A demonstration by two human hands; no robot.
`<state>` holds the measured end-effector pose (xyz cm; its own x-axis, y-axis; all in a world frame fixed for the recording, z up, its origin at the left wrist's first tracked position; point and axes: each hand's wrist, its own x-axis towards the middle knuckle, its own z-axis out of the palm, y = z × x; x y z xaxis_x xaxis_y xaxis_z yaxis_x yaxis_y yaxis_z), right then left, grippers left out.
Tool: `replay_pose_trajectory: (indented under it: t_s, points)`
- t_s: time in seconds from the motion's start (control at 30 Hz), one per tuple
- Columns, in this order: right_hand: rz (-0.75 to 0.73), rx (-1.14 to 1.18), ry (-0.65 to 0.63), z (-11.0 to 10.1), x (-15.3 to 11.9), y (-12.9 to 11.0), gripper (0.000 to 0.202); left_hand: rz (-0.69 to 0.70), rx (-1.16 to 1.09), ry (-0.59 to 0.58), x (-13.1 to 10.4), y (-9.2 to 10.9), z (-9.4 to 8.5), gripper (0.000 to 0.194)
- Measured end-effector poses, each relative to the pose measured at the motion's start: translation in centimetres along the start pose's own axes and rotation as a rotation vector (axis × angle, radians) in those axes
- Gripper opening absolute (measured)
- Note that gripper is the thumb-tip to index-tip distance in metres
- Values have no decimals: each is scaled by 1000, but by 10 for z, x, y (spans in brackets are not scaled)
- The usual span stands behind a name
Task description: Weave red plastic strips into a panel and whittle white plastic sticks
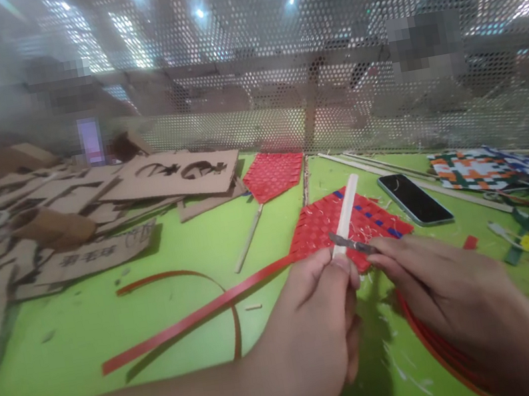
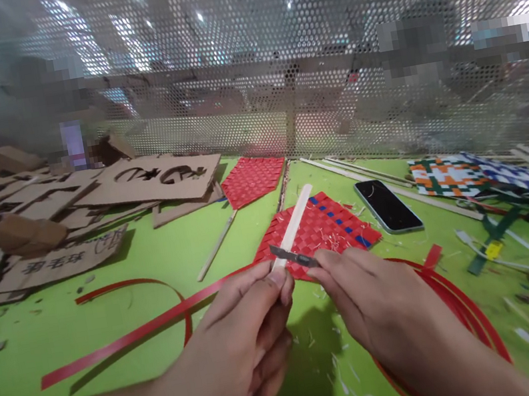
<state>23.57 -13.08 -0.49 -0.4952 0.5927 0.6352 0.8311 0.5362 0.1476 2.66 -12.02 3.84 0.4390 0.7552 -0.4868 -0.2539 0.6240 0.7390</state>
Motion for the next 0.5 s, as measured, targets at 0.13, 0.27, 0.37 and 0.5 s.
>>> replay_pose_trajectory:
  t_s: [0.13,0.27,0.37,0.5]
  points:
    - [1,-7,24,0,-4,4,26,20,-31,-40,0,3,-4,30]
    - [34,-14,-42,-2,-13,16,28,28,-38,-61,-4,8,-7,31]
    - [179,-81,47,-11,-11,29,22,2,-73,-17,-9,7,-5,29]
    - [423,-117,144,-24,-1,33,26,-135,-20,57,-9,4,0,35]
